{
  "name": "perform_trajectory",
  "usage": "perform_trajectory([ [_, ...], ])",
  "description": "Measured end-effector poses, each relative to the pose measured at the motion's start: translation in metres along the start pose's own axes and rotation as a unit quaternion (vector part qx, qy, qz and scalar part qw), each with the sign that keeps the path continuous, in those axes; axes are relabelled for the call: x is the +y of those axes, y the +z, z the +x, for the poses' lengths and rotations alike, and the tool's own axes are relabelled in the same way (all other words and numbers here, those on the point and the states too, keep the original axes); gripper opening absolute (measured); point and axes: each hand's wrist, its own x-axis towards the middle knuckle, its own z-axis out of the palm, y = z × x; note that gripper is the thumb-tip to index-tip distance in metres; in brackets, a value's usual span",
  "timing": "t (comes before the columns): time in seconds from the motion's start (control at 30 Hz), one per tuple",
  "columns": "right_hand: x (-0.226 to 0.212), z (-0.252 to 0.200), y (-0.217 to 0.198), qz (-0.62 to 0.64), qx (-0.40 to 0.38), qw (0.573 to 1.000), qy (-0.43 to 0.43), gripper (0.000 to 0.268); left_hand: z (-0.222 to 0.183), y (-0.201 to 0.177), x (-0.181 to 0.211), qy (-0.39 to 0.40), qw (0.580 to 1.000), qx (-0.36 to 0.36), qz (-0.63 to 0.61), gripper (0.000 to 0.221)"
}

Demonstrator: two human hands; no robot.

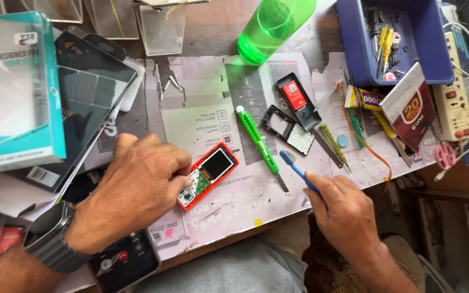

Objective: The person cleans the internal components of a mobile phone using a brush, replaces the keypad, and tests the device by pressing buttons and observing the screen.

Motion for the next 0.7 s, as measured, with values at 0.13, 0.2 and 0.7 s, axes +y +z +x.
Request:
perform_trajectory([
  [0.13,0.003,0.013,0.006,-0.011,0.028,0.999,-0.042,0.028,-0.003,0.0,-0.006,0.076,0.996,0.04,0.0,0.02],
  [0.2,-0.005,0.019,0.008,-0.016,0.047,0.997,-0.055,0.027,-0.002,-0.001,-0.006,0.077,0.996,0.038,0.005,0.021],
  [0.7,-0.072,0.053,0.04,0.243,-0.012,0.969,0.041,0.034,-0.014,0.019,0.002,0.128,0.982,0.066,0.121,0.069],
])
